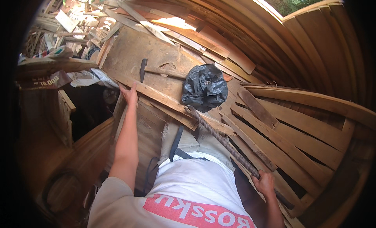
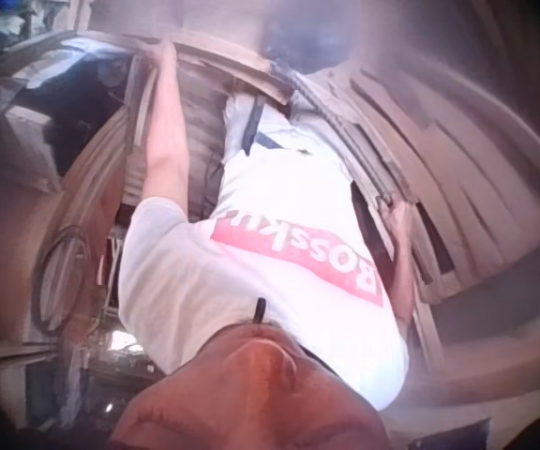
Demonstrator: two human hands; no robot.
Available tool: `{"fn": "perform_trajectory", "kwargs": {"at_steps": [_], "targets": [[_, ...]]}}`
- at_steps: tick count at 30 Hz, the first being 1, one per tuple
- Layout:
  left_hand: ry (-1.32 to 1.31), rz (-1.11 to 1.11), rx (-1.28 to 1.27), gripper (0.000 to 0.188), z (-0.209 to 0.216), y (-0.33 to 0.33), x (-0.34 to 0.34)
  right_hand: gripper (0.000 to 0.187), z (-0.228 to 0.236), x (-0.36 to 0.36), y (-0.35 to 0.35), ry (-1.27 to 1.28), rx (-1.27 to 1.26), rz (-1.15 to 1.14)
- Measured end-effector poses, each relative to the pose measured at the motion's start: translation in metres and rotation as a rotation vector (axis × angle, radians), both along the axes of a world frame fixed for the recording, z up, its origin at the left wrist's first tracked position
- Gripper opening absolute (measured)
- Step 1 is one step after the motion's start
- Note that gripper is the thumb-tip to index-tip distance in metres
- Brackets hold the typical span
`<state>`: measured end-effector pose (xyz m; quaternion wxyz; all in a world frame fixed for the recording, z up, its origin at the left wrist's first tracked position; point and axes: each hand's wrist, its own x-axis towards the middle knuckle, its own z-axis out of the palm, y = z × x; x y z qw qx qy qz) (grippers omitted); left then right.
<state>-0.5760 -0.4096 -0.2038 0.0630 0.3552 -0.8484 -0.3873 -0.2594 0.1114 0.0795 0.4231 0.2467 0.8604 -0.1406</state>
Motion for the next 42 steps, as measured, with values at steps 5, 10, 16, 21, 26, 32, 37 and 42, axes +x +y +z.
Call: {"fn": "perform_trajectory", "kwargs": {"at_steps": [5,10,16,21,26,32,37,42], "targets": [[-0.053,0.004,0.088,0.097,-0.001,0.002,-0.006,0.034,0.066,-0.064,-0.042,-0.103,0.180,0.210],[-0.061,0.013,0.048,0.100,-0.013,-0.006,-0.001,0.030,0.117,-0.118,-0.097,-0.134,0.288,0.417],[-0.042,0.048,0.047,0.101,-0.020,0.001,0.003,0.031,0.154,-0.158,-0.159,-0.212,0.335,0.446],[-0.100,0.033,0.047,0.099,-0.007,0.002,0.003,0.030,0.160,-0.163,-0.171,-0.273,0.352,0.404],[-0.121,0.034,0.041,0.099,-0.007,0.001,0.001,0.029,0.161,-0.160,-0.182,-0.241,0.370,0.417],[-0.154,0.048,0.009,0.101,-0.003,-0.004,-0.001,0.028,0.162,-0.157,-0.185,-0.196,0.369,0.417],[-0.091,0.023,-0.010,0.101,-0.011,0.002,-0.001,0.027,0.157,-0.148,-0.181,-0.189,0.360,0.380],[-0.050,0.027,0.011,0.099,-0.012,0.000,0.000,0.026,0.153,-0.146,-0.182,-0.170,0.301,0.365]]}}
